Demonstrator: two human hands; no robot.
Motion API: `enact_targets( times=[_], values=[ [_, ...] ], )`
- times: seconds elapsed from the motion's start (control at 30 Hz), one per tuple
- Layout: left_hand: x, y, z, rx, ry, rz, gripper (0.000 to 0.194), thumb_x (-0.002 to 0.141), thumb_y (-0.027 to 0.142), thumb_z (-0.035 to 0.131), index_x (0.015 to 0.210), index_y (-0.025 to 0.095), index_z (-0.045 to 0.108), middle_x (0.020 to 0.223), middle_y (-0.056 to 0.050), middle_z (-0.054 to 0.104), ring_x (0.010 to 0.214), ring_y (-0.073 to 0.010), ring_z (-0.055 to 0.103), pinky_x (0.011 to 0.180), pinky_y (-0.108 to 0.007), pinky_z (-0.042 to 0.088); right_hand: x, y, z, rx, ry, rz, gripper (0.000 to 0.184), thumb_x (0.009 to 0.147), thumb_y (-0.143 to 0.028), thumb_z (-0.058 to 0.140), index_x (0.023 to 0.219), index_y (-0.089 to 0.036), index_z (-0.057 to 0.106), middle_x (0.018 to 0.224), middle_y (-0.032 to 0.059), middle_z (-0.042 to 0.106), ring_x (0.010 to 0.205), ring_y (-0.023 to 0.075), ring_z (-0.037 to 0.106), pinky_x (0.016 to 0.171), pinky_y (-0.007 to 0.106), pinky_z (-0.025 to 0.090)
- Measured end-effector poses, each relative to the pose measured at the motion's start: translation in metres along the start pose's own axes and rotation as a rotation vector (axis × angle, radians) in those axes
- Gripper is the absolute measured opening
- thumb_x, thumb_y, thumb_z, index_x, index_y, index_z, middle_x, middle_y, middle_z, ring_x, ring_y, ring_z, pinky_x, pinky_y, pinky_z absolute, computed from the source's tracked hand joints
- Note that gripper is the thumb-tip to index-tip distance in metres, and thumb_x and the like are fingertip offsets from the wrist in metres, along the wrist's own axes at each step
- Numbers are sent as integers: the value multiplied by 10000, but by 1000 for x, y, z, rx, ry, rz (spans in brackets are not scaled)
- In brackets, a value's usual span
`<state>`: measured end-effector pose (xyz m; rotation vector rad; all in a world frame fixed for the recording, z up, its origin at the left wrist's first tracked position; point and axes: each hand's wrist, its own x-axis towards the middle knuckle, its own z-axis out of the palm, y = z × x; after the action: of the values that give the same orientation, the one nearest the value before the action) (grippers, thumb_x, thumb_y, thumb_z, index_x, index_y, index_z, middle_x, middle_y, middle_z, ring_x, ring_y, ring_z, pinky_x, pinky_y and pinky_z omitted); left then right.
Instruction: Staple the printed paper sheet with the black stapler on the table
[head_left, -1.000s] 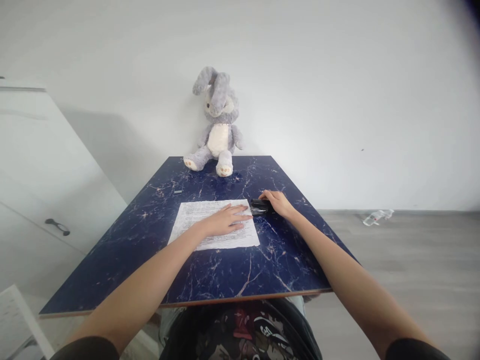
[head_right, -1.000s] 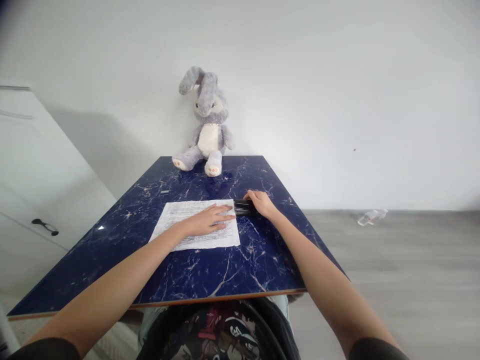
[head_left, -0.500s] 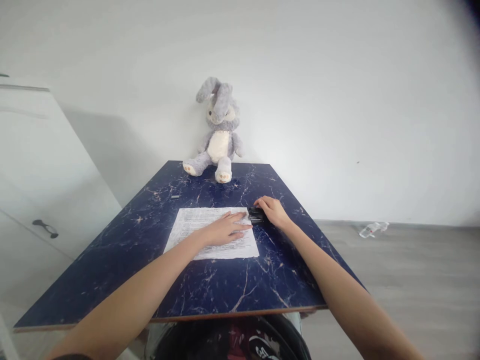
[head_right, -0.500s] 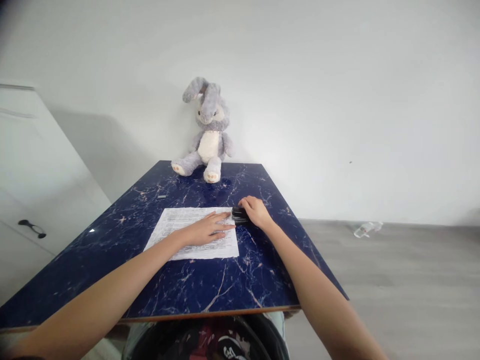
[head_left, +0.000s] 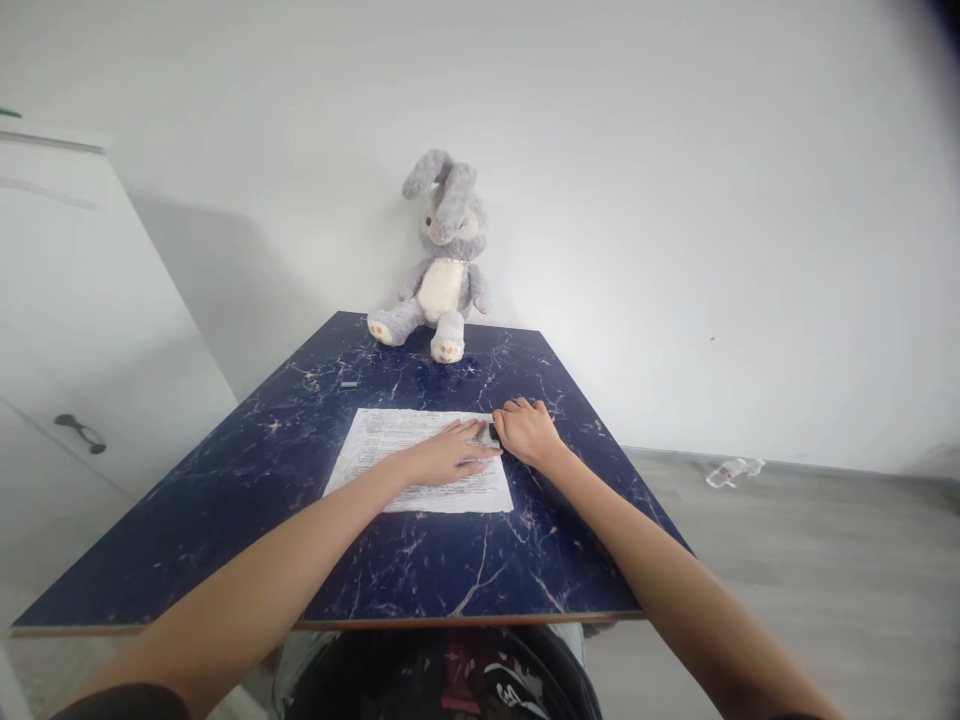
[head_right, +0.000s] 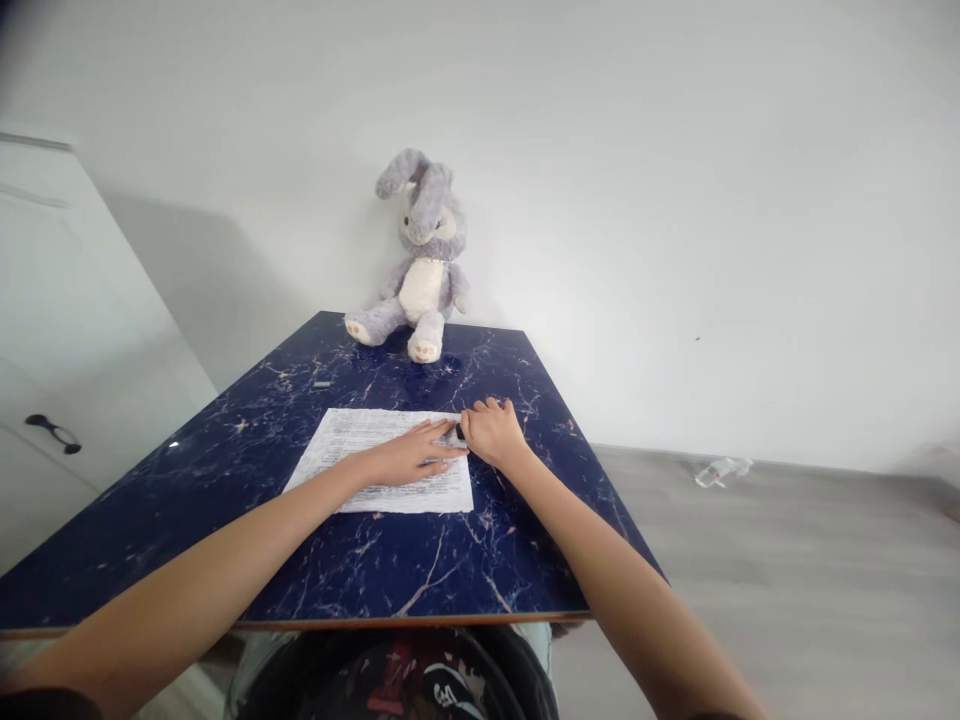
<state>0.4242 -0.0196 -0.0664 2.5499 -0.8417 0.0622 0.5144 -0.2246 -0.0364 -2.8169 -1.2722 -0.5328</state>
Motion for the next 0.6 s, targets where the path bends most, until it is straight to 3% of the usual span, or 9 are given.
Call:
enact_targets(
  times=[0.23, 0.37, 0.47, 0.6],
  values=[
    [1, 4, -3, 38, -3, 16, 433, 1026, 446, 459, 1447, 377, 533, 1689, 20, 112, 1557, -286, 112, 1266, -521, 136, 1, -9, 2, -23, 52, 3, 560, 1065, -421, 278, 956, -153, 757, 1011, 187, 711, 1006, 334, 601, 912, 492, 343],
    [2, 11, -7, 66, -4, 10, 425, 1029, 459, 443, 1407, 332, 587, 1685, -15, 157, 1554, -290, 132, 1263, -518, 158, 2, -15, 2, -15, 60, 5, 523, 1053, -389, 317, 932, -122, 750, 1020, 208, 707, 1012, 334, 594, 920, 495, 354],
    [2, 13, -8, 66, -22, -6, 449, 1031, 480, 423, 1443, 350, 546, 1688, -18, 140, 1553, -296, 132, 1260, -525, 160, 3, -2, -1, 191, 38, -14, 468, 1056, -386, 323, 984, -166, 730, 1008, 149, 723, 1010, 279, 602, 933, 427, 383],
    [1, 13, -8, 61, -56, -60, 475, 1034, 511, 396, 1482, 385, 488, 1685, -12, 147, 1552, -293, 137, 1255, -521, 164, 5, 41, 2, 679, 182, 94, 449, 1045, -438, 319, 1006, -220, 709, 1003, 58, 730, 955, 204, 631, 890, 322, 443]
  ],
)
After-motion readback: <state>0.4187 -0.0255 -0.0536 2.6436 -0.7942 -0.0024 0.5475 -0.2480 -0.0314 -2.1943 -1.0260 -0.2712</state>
